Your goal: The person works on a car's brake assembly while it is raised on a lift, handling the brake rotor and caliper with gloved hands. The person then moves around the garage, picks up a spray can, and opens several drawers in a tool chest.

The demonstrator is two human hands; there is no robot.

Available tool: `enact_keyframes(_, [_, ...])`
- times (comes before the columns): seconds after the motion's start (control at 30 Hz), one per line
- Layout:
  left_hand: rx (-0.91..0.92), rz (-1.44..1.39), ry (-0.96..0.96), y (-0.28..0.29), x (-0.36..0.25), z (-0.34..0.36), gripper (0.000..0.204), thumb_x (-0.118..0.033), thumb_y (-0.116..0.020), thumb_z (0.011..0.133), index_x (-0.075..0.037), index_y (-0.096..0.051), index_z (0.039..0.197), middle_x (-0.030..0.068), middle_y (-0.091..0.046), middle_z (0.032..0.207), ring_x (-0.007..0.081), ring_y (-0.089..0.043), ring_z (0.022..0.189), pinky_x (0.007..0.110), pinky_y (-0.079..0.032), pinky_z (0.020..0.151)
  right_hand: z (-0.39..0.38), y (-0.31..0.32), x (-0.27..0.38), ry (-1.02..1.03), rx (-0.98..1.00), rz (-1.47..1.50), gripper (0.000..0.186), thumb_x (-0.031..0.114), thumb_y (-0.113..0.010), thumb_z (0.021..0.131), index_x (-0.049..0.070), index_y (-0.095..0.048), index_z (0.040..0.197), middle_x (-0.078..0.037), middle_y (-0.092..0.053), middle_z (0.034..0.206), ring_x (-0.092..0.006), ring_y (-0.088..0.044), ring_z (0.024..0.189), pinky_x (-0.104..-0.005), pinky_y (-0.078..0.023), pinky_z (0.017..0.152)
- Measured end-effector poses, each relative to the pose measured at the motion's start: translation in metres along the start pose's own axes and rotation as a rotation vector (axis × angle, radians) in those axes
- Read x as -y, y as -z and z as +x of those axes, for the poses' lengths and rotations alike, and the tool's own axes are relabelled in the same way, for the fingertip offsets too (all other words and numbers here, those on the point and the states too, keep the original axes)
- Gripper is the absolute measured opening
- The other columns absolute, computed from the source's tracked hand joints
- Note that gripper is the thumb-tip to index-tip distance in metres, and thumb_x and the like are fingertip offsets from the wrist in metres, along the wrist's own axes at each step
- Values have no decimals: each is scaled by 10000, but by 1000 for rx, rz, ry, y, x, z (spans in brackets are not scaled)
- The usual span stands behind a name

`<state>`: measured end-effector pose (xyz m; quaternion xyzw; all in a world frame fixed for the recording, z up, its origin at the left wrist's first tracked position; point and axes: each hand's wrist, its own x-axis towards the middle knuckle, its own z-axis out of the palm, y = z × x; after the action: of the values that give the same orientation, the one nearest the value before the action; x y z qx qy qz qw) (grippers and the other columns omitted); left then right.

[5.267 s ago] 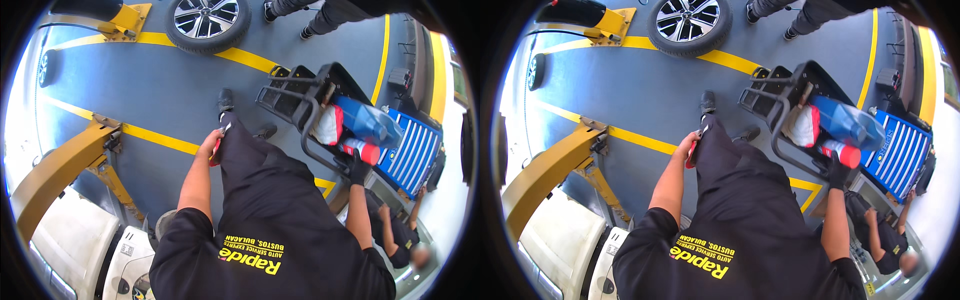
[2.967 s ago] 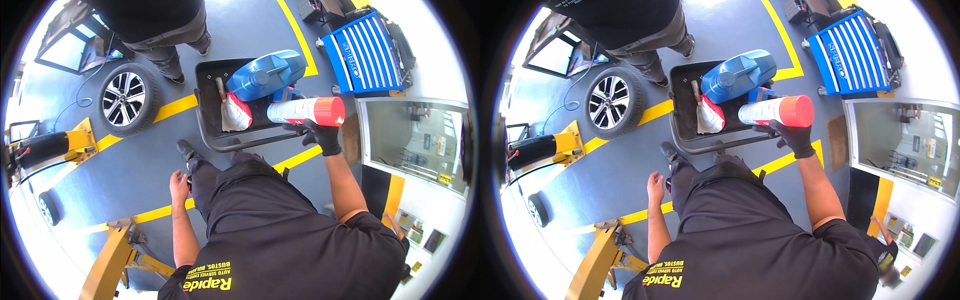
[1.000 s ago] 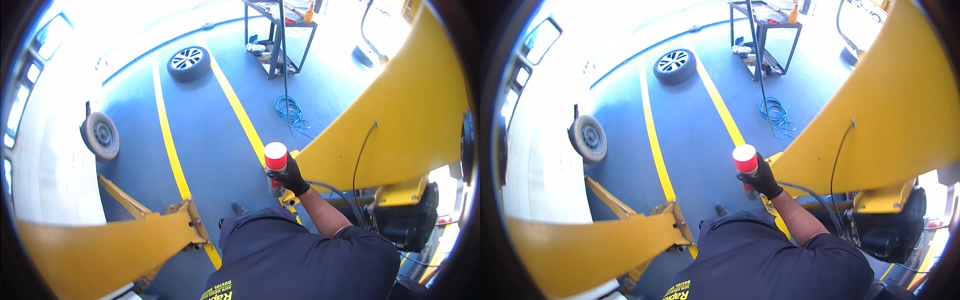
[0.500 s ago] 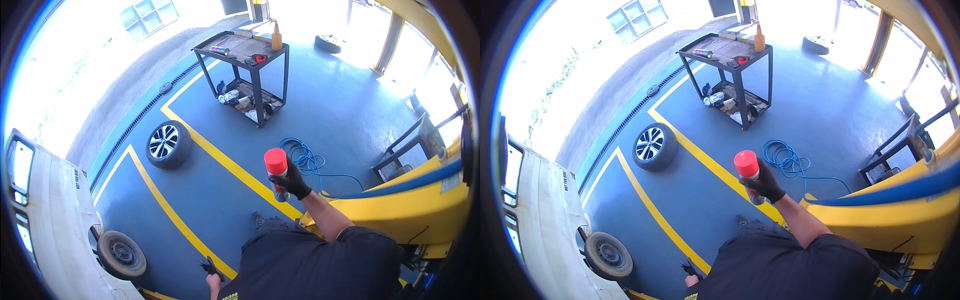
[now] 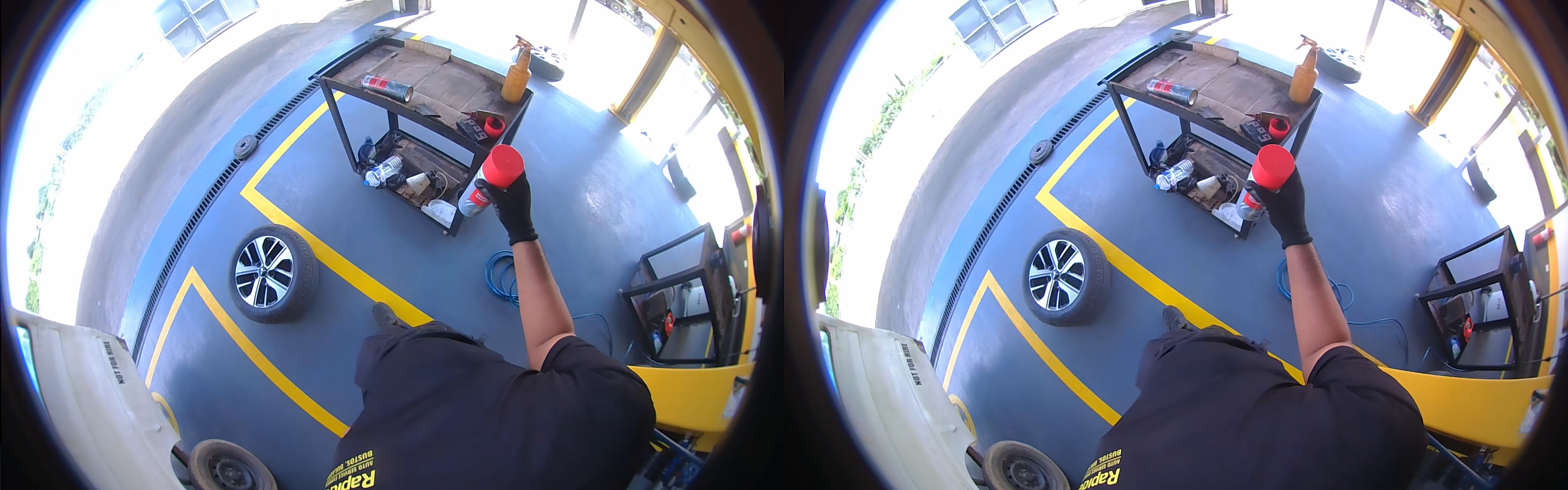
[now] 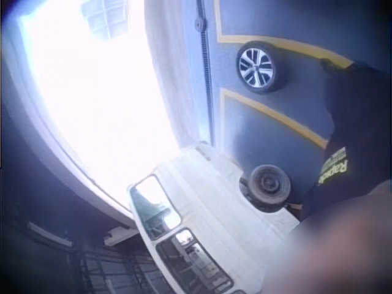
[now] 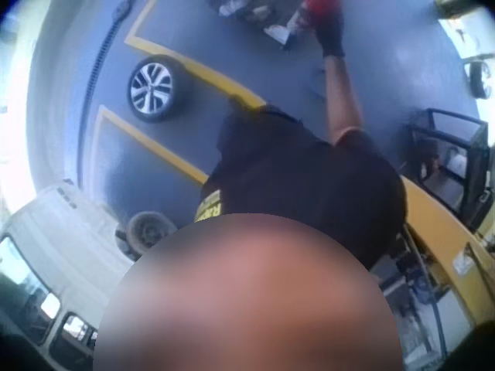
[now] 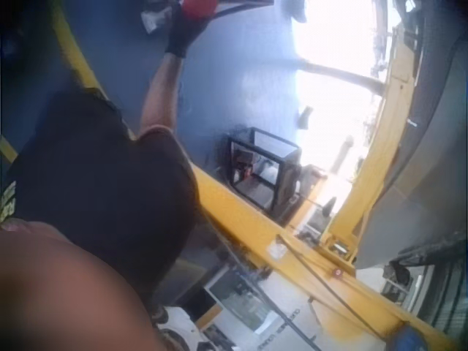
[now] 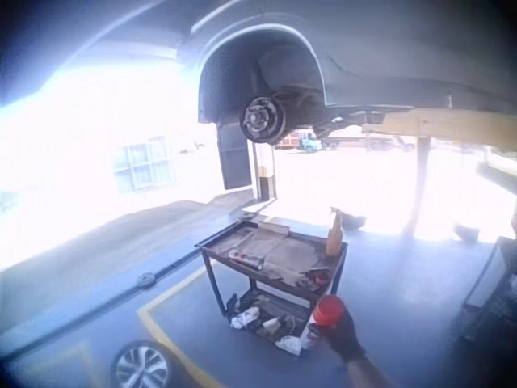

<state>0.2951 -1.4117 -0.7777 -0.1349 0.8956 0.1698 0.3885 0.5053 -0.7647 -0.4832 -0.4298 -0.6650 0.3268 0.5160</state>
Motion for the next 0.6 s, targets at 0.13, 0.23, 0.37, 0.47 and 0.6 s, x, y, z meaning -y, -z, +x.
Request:
enact_keyframes(0.13, [53, 54, -167, 69, -188, 102, 279, -91, -701, 810, 27, -730, 1061, 153, -710, 894, 283, -714, 862, 418, -576, 762, 97, -78, -33, 82, -12, -152, 675, 272, -952, 744, 46, -652, 1305, -130, -717, 1251, -273, -702, 1153, -408, -551, 992])
enact_keyframes(0.23, [87, 44, -439, 113, -375, 154, 194, -76, -673, 818, 27, -696, 980, 127, -666, 817, 251, -675, 742, 423, -562, 636, 179, -112, -40, 91, -78, -260, 659, 273, -951, 745, 45, -653, 1286, -128, -726, 1213, -274, -709, 1119, -412, -554, 983])
enact_keyframes(0.37, [215, -19, -772, 147, -633, 173, 106, -14, -612, 811, 11, -651, 907, 101, -655, 795, 213, -643, 623, 366, -512, 532, 298, -145, -83, 87, -262, -140, 640, 285, -940, 755, 52, -645, 1272, -119, -736, 1172, -262, -719, 1075, -415, -564, 951])
enact_keyframes(0.47, [278, -110, -884, 142, -805, 153, 104, -6, -598, 833, 6, -649, 922, 69, -633, 778, 187, -648, 670, 335, -517, 569, 388, -176, -146, 55, -320, -209, 651, 295, -931, 762, 45, -634, 1285, -132, -743, 1164, -276, -731, 1058, -423, -573, 931])
enact_keyframes(0.6, [538, -275, -923, 130, -962, 100, 238, 18, -596, 865, 1, -679, 1088, 73, -680, 949, 189, -684, 822, 328, -584, 729, 430, -215, -221, -130, -292, -346, 712, 370, -940, 745, 43, -618, 1289, -169, -737, 1202, -328, -733, 1078, -452, -575, 940])
